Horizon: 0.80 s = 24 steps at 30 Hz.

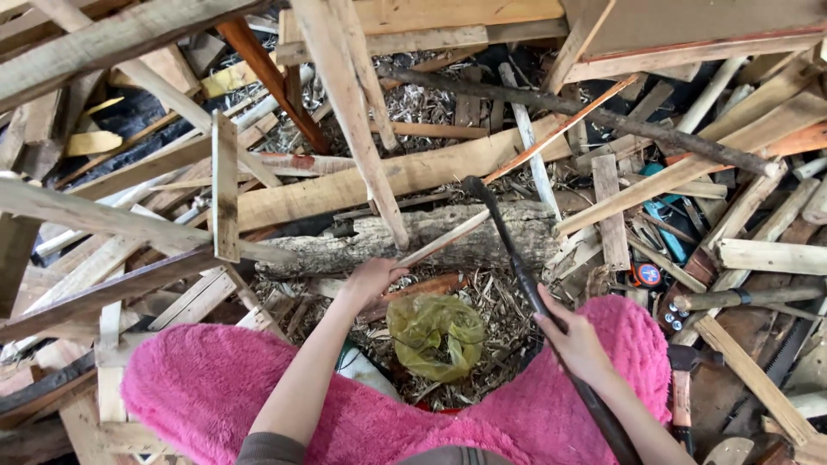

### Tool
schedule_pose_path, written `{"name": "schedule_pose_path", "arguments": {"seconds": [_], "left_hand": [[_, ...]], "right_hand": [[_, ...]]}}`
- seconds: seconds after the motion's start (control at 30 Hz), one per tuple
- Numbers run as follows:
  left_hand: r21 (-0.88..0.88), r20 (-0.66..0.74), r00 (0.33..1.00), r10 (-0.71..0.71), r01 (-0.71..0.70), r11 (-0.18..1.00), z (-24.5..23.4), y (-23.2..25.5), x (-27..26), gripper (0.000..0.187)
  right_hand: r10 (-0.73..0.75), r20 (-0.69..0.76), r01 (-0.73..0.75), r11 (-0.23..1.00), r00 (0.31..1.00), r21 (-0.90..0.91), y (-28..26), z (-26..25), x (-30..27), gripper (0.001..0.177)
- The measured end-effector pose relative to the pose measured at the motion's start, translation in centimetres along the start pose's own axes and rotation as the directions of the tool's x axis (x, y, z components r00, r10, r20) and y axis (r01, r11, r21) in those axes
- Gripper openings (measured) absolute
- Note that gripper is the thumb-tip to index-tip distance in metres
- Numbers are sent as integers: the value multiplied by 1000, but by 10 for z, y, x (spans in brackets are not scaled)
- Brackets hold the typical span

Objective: Sawing a thin strip of wood with a hand saw in a cluttered workshop

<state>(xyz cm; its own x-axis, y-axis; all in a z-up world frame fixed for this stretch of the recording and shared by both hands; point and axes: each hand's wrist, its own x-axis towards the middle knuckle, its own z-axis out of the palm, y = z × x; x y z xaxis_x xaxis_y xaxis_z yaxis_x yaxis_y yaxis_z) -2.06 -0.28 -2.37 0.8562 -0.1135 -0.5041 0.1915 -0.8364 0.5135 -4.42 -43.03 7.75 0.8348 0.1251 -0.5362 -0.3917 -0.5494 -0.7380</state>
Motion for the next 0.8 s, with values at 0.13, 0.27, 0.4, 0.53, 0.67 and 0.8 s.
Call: {"name": "schedule_pose_path", "arguments": {"seconds": [0.13,0.27,0.4,0.53,0.67,0.8], "left_hand": [[-5,21,999,-32,32,999,2,2,-1,44],[36,30,997,-77,76,996,-2,11,-4,44],[63,28,996,-79,77,995,8,0,5,47],[11,25,988,-150,149,989,-10,30,-17,42],[84,-67,994,-82,87,993,-8,25,-17,45],[87,-90,994,-66,74,993,-3,19,-9,41]], "right_hand": [[-106,-74,108,994,992,24,-61,-16,-37,54],[-253,-177,265,963,951,50,-91,-23,-50,54],[-256,-86,266,952,963,150,-33,3,-22,53],[-62,81,52,992,995,118,-9,5,-19,62],[-60,19,58,995,998,83,-49,-15,-34,60],[-299,-211,329,936,931,124,-82,-31,-52,62]]}}
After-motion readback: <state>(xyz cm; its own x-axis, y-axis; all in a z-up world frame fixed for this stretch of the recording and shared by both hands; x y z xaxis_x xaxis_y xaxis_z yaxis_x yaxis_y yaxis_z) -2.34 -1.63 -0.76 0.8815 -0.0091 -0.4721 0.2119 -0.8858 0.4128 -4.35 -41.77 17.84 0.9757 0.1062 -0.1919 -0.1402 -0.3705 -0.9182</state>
